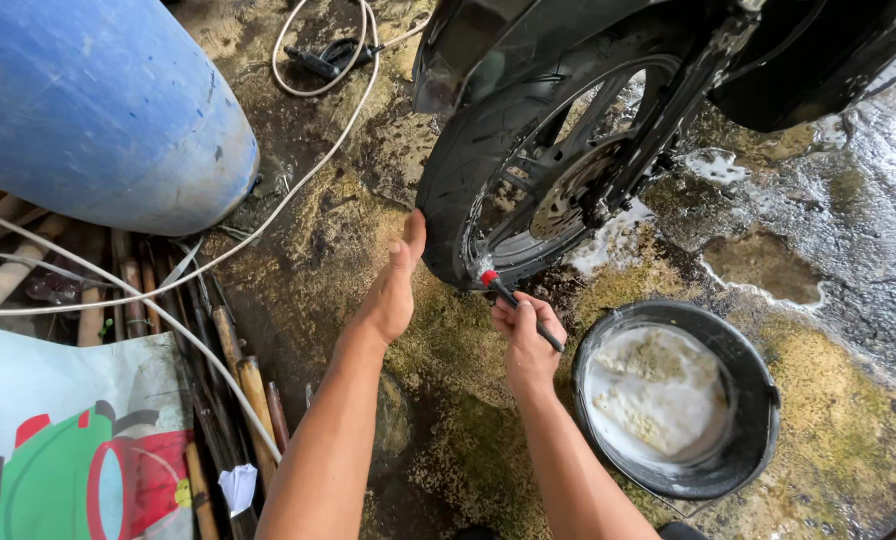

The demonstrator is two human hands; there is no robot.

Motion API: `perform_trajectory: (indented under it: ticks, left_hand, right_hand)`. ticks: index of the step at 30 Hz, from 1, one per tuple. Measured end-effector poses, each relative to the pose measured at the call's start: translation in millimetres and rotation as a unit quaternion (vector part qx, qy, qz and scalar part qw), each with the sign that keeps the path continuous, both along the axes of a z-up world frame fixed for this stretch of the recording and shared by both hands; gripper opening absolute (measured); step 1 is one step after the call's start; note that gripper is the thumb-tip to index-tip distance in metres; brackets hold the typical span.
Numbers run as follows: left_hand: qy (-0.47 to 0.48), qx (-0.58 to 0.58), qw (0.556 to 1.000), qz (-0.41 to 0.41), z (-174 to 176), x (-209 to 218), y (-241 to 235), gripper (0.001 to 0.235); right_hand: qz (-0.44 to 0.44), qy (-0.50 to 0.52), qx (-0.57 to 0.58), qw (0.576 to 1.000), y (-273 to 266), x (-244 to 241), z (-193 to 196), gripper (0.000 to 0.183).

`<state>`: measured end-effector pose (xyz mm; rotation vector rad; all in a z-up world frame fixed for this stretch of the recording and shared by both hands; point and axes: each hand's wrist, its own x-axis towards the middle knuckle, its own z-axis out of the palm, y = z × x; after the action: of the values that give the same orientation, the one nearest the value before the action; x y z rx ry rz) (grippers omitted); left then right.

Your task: The person scrubs the front wheel and tire of a motorcycle using a brush and soapy water from a bucket. They repeatedly dip the brush into the bucket and scrub the tire tread, rim, and brake disc area while rotating the wheel to reach different sections.

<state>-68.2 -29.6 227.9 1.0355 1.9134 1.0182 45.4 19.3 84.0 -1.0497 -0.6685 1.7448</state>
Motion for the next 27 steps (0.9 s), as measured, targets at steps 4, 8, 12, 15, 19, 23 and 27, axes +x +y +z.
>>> perform_trajectory:
  ticks: [4, 8, 12, 15, 19, 23, 27]
  left_hand:
    - [-0.006, 0.02, 1.0, 0.004, -23.2, -14.1, 6.7, 0.09]
    - [0.001, 0.045, 0.999, 0.008, -26.1, -19.5, 12.5, 0.087]
    - [-0.004, 0.024, 0.998, 0.051, -24.2, -23.9, 17.4, 0.085]
    - [-0.101, 0.099, 0.985, 0.096, -35.1, -40.6, 19.7, 0.094]
    - [-0.113, 0.092, 0.982, 0.123, -36.7, -38.7, 16.6, 0.094]
    - [-0.135, 0.104, 0.976, 0.136, -42.6, -44.8, 16.2, 0.096]
    - [-0.149, 0.113, 0.974, 0.128, -26.3, -37.1, 15.0, 0.101]
  right_hand:
    - [-0.007, 0.057, 0.022, 0.998, -1.1, -5.5, 23.9, 0.02]
    - [0.027, 0.015, 0.078, 0.997, -3.0, -10.4, 14.1, 0.02]
    - [0.071, -0.017, 0.158, 0.985, 9.7, -13.3, 30.0, 0.02]
    - [0.019, 0.017, 0.177, 0.984, 18.6, -25.4, 69.2, 0.022]
    - [0.067, -0.056, 0.217, 0.972, 16.8, -22.1, 34.5, 0.019]
    - [0.034, -0.001, 0.181, 0.983, 27.7, -20.8, 63.8, 0.021]
    - [0.004, -0.004, 0.202, 0.979, 34.7, -21.5, 62.8, 0.023]
